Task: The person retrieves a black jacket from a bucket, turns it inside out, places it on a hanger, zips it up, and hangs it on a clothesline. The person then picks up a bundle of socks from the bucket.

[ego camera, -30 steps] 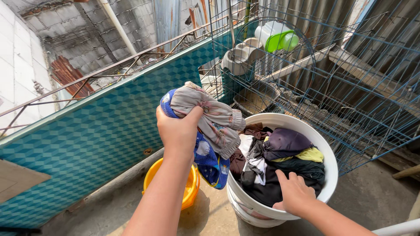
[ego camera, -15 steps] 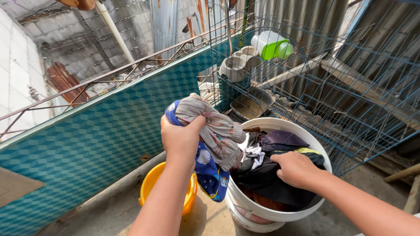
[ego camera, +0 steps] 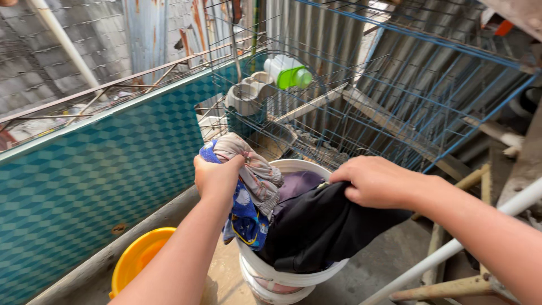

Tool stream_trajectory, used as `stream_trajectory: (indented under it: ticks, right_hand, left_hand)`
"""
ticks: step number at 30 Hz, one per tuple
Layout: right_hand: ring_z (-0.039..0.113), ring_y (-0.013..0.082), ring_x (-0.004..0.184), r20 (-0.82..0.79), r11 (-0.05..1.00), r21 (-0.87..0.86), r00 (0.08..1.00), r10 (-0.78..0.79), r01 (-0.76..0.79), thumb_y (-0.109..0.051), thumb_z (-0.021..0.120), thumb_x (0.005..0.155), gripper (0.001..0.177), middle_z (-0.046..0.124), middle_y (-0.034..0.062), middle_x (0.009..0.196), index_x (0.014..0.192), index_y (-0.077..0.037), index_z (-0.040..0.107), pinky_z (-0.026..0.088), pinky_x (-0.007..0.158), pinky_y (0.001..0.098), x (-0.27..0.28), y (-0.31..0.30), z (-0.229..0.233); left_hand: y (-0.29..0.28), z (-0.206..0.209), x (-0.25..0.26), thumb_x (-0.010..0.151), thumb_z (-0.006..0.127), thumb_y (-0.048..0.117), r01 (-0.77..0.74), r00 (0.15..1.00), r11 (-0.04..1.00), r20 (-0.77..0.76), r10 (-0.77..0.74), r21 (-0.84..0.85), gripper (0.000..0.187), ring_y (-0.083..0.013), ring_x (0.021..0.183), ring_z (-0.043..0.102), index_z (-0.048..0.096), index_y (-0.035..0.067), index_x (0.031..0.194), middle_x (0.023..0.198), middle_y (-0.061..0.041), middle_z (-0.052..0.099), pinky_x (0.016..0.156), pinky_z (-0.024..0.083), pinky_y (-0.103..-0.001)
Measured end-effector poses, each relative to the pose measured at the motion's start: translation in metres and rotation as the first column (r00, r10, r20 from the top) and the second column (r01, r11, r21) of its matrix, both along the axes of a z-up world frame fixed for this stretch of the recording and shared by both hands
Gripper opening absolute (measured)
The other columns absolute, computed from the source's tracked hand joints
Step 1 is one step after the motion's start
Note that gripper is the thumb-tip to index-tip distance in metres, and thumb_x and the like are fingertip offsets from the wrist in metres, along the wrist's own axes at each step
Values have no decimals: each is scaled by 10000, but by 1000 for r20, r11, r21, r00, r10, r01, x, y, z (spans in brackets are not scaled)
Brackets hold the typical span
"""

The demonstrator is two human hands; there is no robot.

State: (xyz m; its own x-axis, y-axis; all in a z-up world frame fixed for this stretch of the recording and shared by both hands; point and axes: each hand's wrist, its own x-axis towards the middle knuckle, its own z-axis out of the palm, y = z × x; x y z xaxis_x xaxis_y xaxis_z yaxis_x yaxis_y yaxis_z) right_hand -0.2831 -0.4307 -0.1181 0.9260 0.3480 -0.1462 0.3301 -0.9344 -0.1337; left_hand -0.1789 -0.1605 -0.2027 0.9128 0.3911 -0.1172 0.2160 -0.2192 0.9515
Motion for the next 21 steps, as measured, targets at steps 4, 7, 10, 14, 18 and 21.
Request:
stream_trajectory:
  ticks: [4,7,10,14,18,21]
  right_hand:
    - [660,364,1073,111,1000,-13,994,-1,3,-84,653,715,485,720,163,1163,1194,-114,720,513,909,448,0,-29,45]
    - [731,305,980,134,997,56,989,-64,57,-59,598,740,392,775,140,1009,1108,-86,729,557,864,387,-3,-55,76]
    - [762,224,853,244,953,213,933,-265,215,-30,554,767,406,786,135,910,1134,-55,728,565,825,342,-9,-80,100]
    - [690,126,849,331,894,350,856,-398,281,-50,552,832,357,787,83,920,1136,-48,741,536,795,294,-19,-105,119]
    - [654,102,807,382,857,421,799,-465,297,-57,554,866,336,769,66,893,1148,-36,737,529,762,270,-21,-111,121]
    - [632,80,807,406,823,515,777,-481,240,-61,563,894,316,756,45,911,1154,-14,735,522,750,250,-19,-108,121]
  left_hand:
    - [-24,-35,27,567,929,360,92,990,994,-116,-84,60,888,-328,1104,689,522,20,1280,1195,-195,688,959,535,-416]
    - [-42,-71,45,546,926,361,275,939,945,-260,-225,175,966,-355,1134,681,496,23,1343,1242,-213,669,960,555,-438]
    - [-52,-107,42,534,948,445,563,807,762,-412,-423,322,1093,-356,1190,662,473,11,1417,1304,-227,643,975,564,-443]
    - [-65,-105,26,542,994,515,722,688,486,-577,-440,492,1289,-353,1357,522,340,-27,1512,1431,-255,545,1101,460,-414]
    - [-72,-60,-5,552,1017,488,647,736,290,-478,-480,705,1415,-402,1463,304,143,95,1594,1626,-264,229,1126,368,-468]
    - [-96,-24,-18,516,991,554,698,545,101,-434,-717,709,1336,-366,1482,342,271,74,1534,1564,-178,397,1193,335,-459]
